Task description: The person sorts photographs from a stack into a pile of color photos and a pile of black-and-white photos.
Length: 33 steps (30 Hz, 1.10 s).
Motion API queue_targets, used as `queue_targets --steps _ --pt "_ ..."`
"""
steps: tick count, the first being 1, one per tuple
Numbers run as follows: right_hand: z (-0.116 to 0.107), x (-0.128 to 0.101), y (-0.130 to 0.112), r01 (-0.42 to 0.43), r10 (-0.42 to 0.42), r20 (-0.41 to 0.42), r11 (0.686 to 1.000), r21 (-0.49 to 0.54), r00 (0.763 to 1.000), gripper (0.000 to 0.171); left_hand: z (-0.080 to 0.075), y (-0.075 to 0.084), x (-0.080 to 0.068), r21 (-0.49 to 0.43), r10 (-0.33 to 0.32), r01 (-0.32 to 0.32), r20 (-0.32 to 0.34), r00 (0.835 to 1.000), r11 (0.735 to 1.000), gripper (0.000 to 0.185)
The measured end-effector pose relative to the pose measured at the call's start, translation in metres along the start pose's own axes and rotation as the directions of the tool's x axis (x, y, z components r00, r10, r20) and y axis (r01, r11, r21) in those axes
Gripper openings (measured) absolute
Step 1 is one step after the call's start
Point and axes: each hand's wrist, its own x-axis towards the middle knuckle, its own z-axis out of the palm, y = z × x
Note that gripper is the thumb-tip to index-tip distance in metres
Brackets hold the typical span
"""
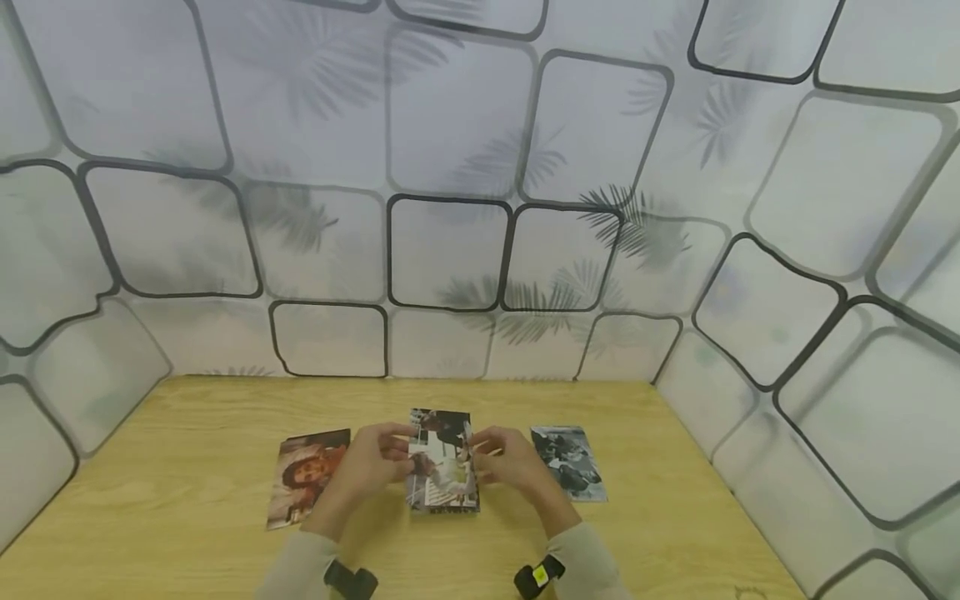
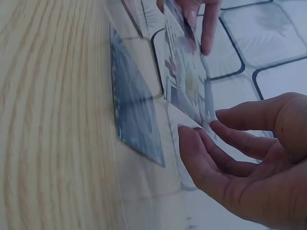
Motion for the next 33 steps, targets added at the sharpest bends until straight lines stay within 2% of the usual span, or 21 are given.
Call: queue_targets --steps 6,12,17,22,25,29,33 --pt "0.012 0.0 -0.014 0.058 -0.058 0.005 0.998 -0.014 0.998 0.032 -0.021 0.007 -0.009 0.076 0.054 -0.055 0.023 0.998 0.996 0.047" --pt "0.035 0.009 -0.023 0.087 -0.086 0.015 0.995 -0.05 0.996 0.032 -0.05 0.005 -0.019 0.159 0.052 -0.065 0.088 0.995 0.985 0.054" --pt "0.059 0.022 -0.034 0.126 -0.128 -0.024 0.988 -0.091 0.991 0.03 -0.075 0.004 -0.022 0.248 0.069 -0.084 0.07 0.995 0.965 0.055" --pt "0.083 0.036 -0.048 0.141 -0.145 -0.036 0.987 -0.08 0.989 0.03 -0.101 0.001 -0.024 0.283 0.031 -0.049 0.068 0.997 0.958 0.056" --pt "0.097 0.043 -0.053 0.126 -0.126 -0.005 0.989 -0.077 0.992 0.032 -0.115 -0.002 -0.027 0.306 0.012 -0.029 0.059 0.998 0.952 0.056" --pt "0.115 0.051 -0.058 0.113 -0.11 0.039 0.989 -0.096 0.993 0.032 -0.131 -0.008 -0.031 0.32 0.022 -0.035 0.045 0.999 0.947 0.056" --pt "0.131 0.059 -0.06 0.117 -0.112 0.042 0.985 -0.13 0.993 0.031 -0.143 -0.015 -0.033 0.331 0.002 -0.014 0.035 0.999 0.943 0.052"
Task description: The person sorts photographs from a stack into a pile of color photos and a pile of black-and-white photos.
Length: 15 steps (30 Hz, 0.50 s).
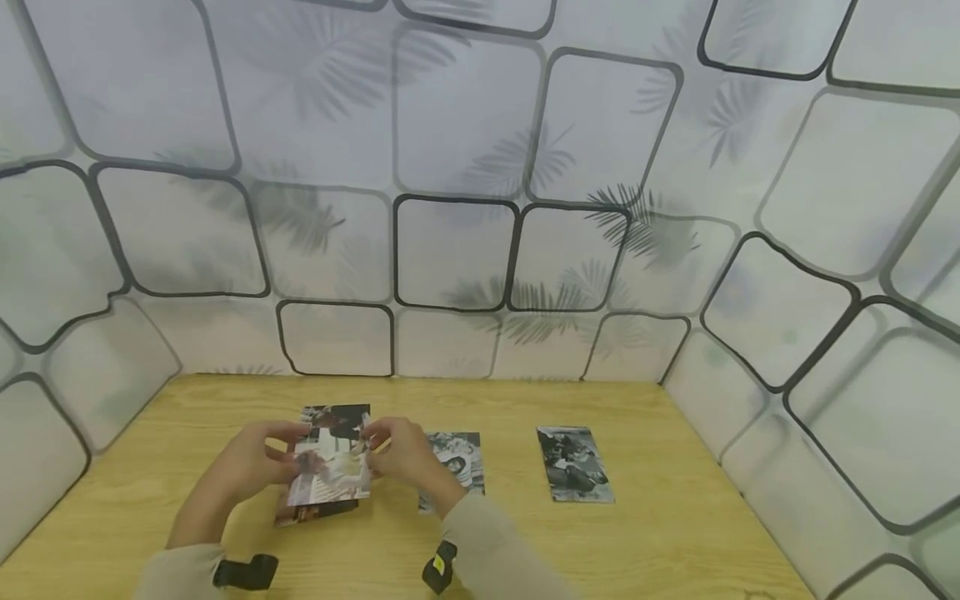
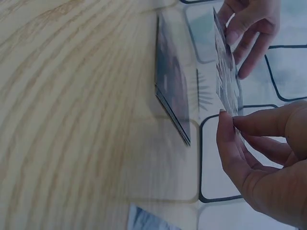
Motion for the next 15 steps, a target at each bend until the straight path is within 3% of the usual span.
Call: queue_targets --steps 6,15 --pt "0.018 0.007 0.004 0.03 -0.031 -0.012 0.994 -0.106 0.999 0.036 -0.001 -0.011 0.001 0.035 -0.088 0.087 0.01 0.996 0.996 0.052" --pt "0.035 0.014 0.01 0.007 -0.019 -0.05 0.973 -0.232 0.999 0.039 0.0 -0.018 0.001 0.038 -0.142 0.14 0.042 0.989 0.989 0.052"
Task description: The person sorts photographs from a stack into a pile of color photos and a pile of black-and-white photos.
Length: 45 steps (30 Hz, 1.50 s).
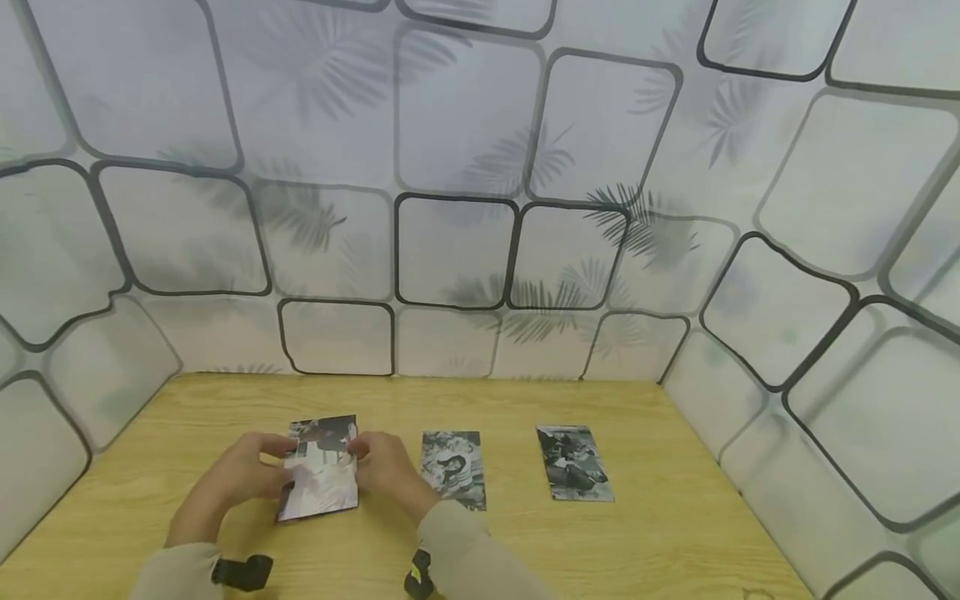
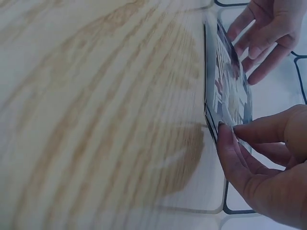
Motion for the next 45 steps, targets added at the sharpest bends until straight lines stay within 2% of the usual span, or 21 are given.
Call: queue_targets --steps 8,13,20,26,36,41,45 --pt "0.0 0.001 -0.003 0.009 -0.009 0.008 0.997 -0.078 1.0 0.036 0.003 -0.002 0.004 -0.015 -0.001 0.001 0.003 1.0 1.0 0.051" --pt "0.0 -0.001 -0.006 -0.007 0.01 0.029 0.996 -0.084 1.0 0.038 0.005 -0.004 0.006 0.0 -0.011 0.011 0.022 1.0 1.0 0.052" --pt "0.0 -0.001 -0.008 -0.017 0.024 0.059 0.994 -0.107 0.998 0.033 0.004 -0.008 0.006 -0.01 -0.016 0.016 0.034 0.999 1.0 0.05" --pt "0.0 -0.001 -0.009 -0.028 0.035 0.065 0.994 -0.11 0.997 0.034 0.004 -0.007 0.006 -0.053 -0.037 0.039 0.041 0.999 0.998 0.05" --pt "0.0 -0.002 -0.009 -0.097 0.1 0.04 0.993 -0.062 0.994 0.037 0.004 -0.01 0.008 -0.045 -0.029 0.031 0.037 0.999 0.999 0.051" --pt "-0.004 -0.004 -0.006 -0.097 0.099 0.04 0.994 -0.055 0.994 0.034 0.004 -0.01 0.007 -0.035 -0.011 0.012 0.027 1.0 0.999 0.051" --pt "-0.015 -0.008 -0.002 -0.071 0.076 0.06 0.994 -0.079 0.995 0.033 0.003 -0.005 0.006 -0.037 0.052 -0.051 0.007 0.999 0.998 0.049"
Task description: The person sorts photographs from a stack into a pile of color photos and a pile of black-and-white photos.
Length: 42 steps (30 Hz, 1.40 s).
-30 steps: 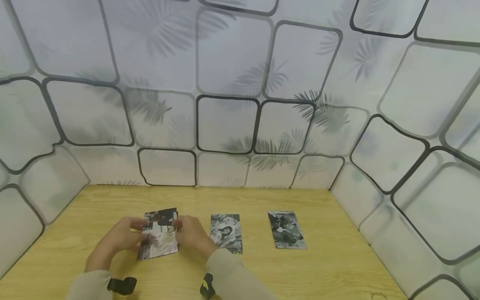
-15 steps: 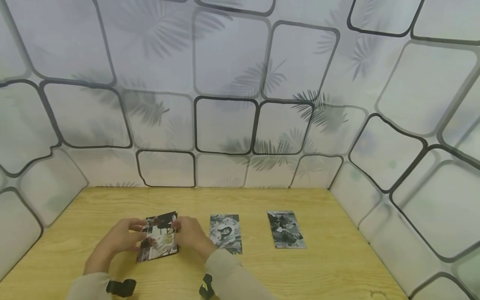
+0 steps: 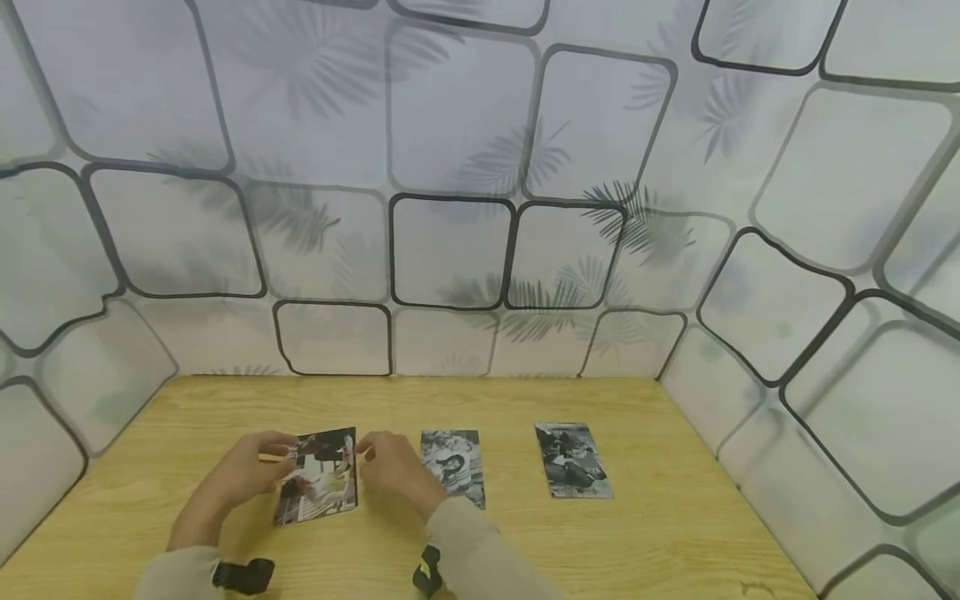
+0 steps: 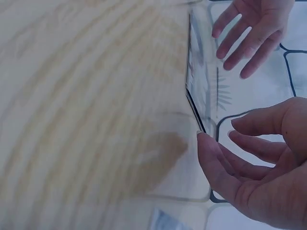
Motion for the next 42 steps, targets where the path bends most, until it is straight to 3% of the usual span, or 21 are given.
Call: queue_targets --steps 7,14,18,22,30,36,42 --pt "-0.035 -0.012 0.009 -0.011 0.011 0.043 1.0 -0.002 0.999 0.029 0.015 0.016 0.004 -0.027 0.105 -0.106 -0.011 0.994 0.994 0.046" --pt "-0.063 -0.018 0.029 -0.035 0.034 0.047 0.999 0.03 0.998 0.032 0.046 0.035 0.014 -0.066 0.12 -0.117 0.032 0.992 0.991 0.045" --pt "-0.076 -0.021 0.042 -0.051 0.05 0.033 0.998 0.045 0.998 0.033 0.058 0.048 0.017 -0.041 0.118 -0.117 0.028 0.993 0.992 0.043" --pt "-0.085 -0.025 0.054 -0.045 0.044 0.024 0.998 0.052 0.999 0.033 0.07 0.058 0.022 0.003 0.118 -0.118 0.012 0.993 0.993 0.041" --pt "-0.096 -0.033 0.073 -0.096 0.097 0.001 0.994 0.061 0.995 0.033 0.098 0.067 0.033 -0.029 0.128 -0.128 0.021 0.992 0.991 0.039" --pt "-0.101 -0.04 0.085 -0.114 0.114 -0.031 0.993 0.002 0.993 0.033 0.119 0.074 0.042 -0.003 0.13 -0.13 0.014 0.991 0.991 0.038" --pt "-0.104 -0.045 0.099 -0.162 0.166 -0.038 0.983 0.084 0.985 0.036 0.132 0.082 0.048 -0.001 0.126 -0.126 0.015 0.992 0.992 0.042"
